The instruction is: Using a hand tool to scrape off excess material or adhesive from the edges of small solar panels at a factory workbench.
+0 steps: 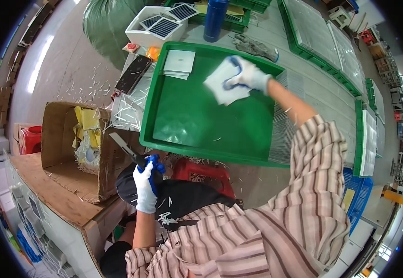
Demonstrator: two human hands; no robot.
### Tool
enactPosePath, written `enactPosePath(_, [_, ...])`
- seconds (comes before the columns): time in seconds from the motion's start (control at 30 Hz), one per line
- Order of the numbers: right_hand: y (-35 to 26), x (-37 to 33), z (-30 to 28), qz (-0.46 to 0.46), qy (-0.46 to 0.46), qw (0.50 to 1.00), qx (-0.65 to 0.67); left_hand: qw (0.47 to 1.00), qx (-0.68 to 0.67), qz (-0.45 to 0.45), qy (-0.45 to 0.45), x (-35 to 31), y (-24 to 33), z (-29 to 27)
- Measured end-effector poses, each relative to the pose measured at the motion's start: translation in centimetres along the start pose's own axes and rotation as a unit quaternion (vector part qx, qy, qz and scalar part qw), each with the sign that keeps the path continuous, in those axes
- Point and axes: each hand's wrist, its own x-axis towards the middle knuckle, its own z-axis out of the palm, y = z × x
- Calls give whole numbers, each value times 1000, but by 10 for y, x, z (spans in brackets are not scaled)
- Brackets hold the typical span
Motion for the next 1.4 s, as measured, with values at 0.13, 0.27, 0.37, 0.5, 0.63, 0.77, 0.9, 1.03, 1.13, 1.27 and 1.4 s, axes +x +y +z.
enactPosePath(0.13, [7, -7, -53, 44, 70, 970, -228, 999, 0, -28, 29, -18, 7, 3])
enactPosePath(0.27, [25, -15, -60, 17, 67, 929, -363, 999, 27, -31, 27, -25, 19, 6])
enactPosePath(0.37, [42, -20, -56, -99, 17, 890, -445, 997, 53, -33, 43, -26, 18, 10])
enactPosePath(0.5, [58, -30, -60, -63, -15, 879, -473, 996, 72, -29, 38, -29, 14, 10])
enactPosePath(0.63, [65, -34, -63, -54, 5, 883, -467, 996, 70, -28, 37, -32, 11, 11])
enactPosePath(0.77, [69, -36, -65, -25, 22, 871, -490, 996, 76, -30, 36, -34, 14, 15])
enactPosePath(0.9, [79, -39, -59, 42, 87, 843, -529, 997, 61, -30, 40, -38, 12, 13])
enactPosePath(1.03, [73, -47, -52, 162, 44, 828, -534, 997, 48, -37, 47, -38, 14, 14])
enactPosePath(1.13, [83, -43, -55, 151, 42, 845, -511, 998, 45, -33, 43, -37, 13, 15])
enactPosePath(1.27, [74, -38, -56, 173, 35, 852, -492, 998, 47, -33, 33, -37, 11, 14])
enactPosePath(1.4, [71, -37, -55, 172, 56, 843, -506, 997, 39, -34, 49, -39, 13, 9])
